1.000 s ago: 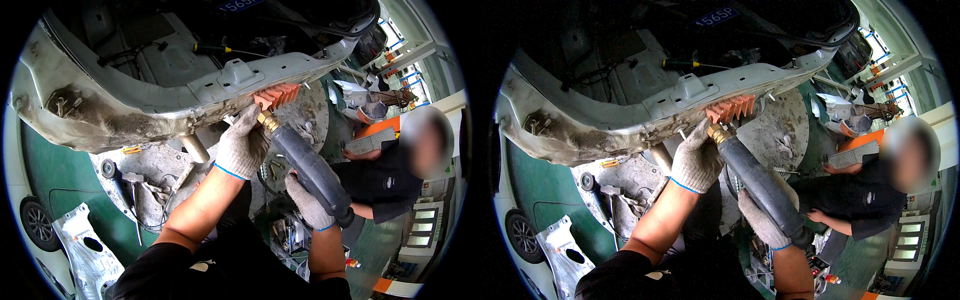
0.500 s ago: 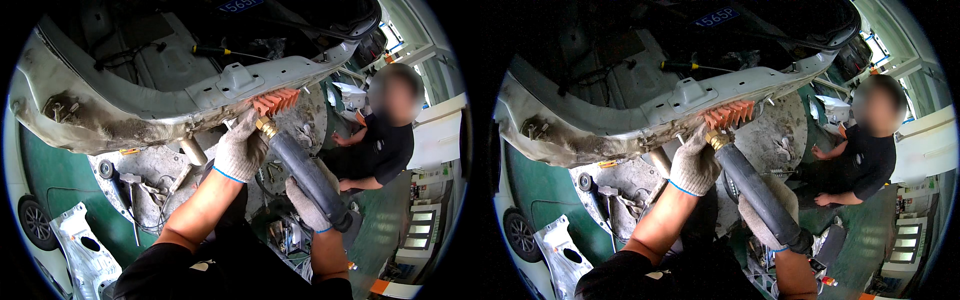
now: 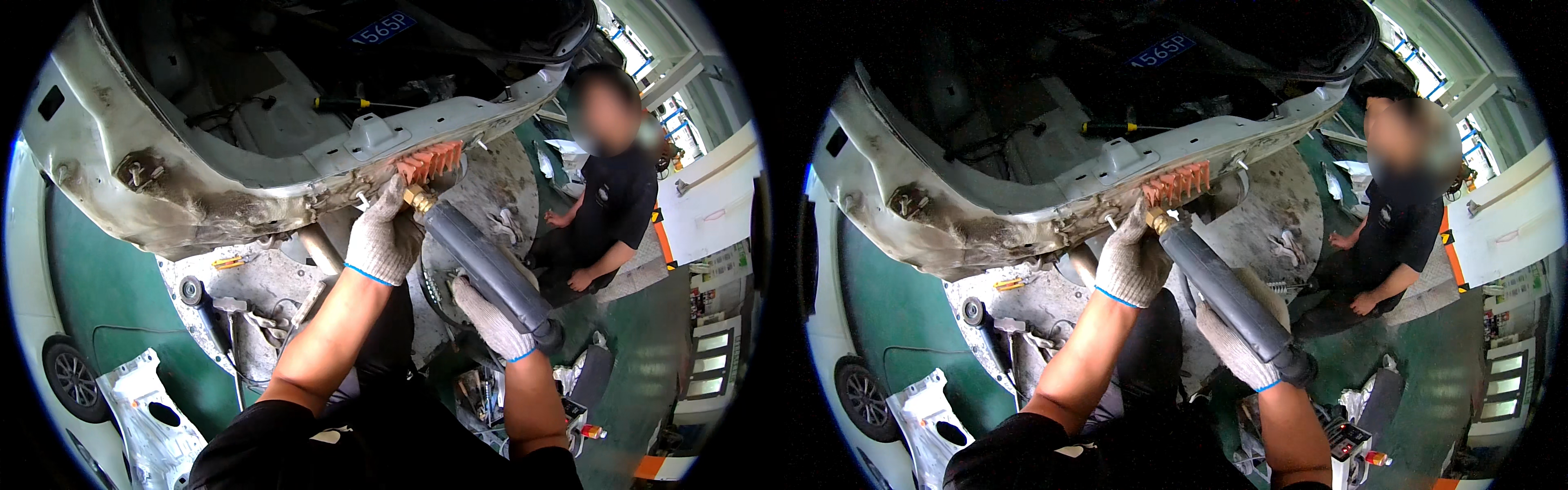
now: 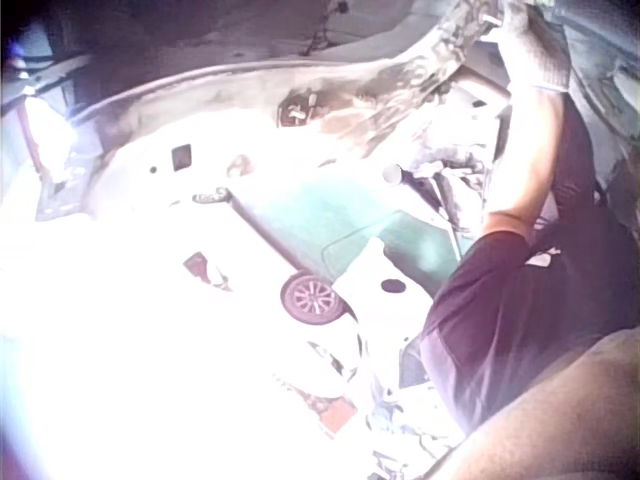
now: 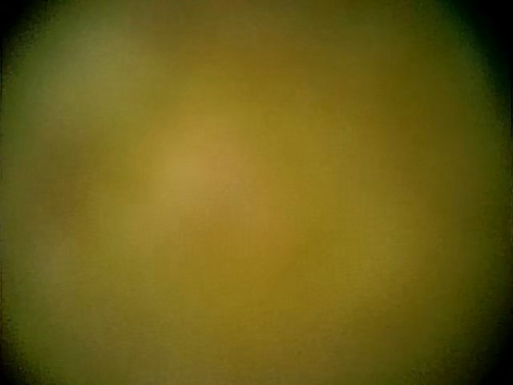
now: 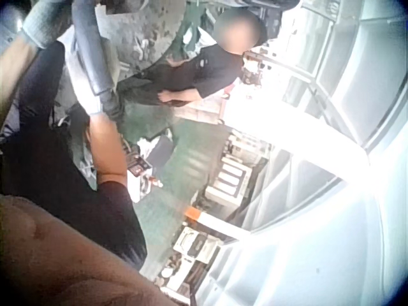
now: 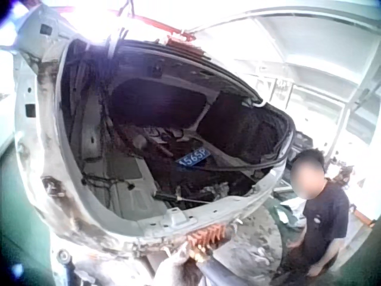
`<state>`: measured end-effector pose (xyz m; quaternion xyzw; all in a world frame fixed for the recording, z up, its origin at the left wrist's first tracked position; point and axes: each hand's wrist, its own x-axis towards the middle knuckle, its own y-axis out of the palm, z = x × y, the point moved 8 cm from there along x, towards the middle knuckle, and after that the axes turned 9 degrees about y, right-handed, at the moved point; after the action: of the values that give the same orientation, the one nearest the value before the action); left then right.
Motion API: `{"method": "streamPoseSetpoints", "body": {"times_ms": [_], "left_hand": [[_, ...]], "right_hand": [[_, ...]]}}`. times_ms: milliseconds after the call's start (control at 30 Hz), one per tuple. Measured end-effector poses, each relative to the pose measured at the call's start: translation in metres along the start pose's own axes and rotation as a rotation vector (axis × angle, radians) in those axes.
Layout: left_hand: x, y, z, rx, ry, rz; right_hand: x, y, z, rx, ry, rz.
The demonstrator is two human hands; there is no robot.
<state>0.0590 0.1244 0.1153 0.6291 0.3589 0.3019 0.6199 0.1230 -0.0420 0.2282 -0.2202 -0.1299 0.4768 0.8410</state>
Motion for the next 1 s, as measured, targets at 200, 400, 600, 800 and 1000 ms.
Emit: {"method": "streamPoseSetpoints", "body": {"times_ms": [200,400,600,800,1000], "left_hand": [[-0.017,-0.020,-0.009,0.092,0.054,0.137],[-0.044,-0.023,-0.028,0.294,0.052,0.066],[-0.038,-0.011,-0.025,0.241,0.084,0.046],[-0.029,-0.001,-0.011,0.125,0.057,0.100],[-0.030,0.005,-0.008,0.057,0.007,0.095]], "right_hand": [[-0.021,-0.003,-0.026,-0.097,0.008,-0.042],[-0.024,-0.005,-0.034,-0.032,0.112,-0.042],[-0.025,-0.004,-0.033,-0.046,0.095,-0.033],[-0.020,0.000,-0.020,-0.055,0.111,-0.048],[-0.015,-0.006,-0.021,-0.210,-0.047,-0.110]]}}
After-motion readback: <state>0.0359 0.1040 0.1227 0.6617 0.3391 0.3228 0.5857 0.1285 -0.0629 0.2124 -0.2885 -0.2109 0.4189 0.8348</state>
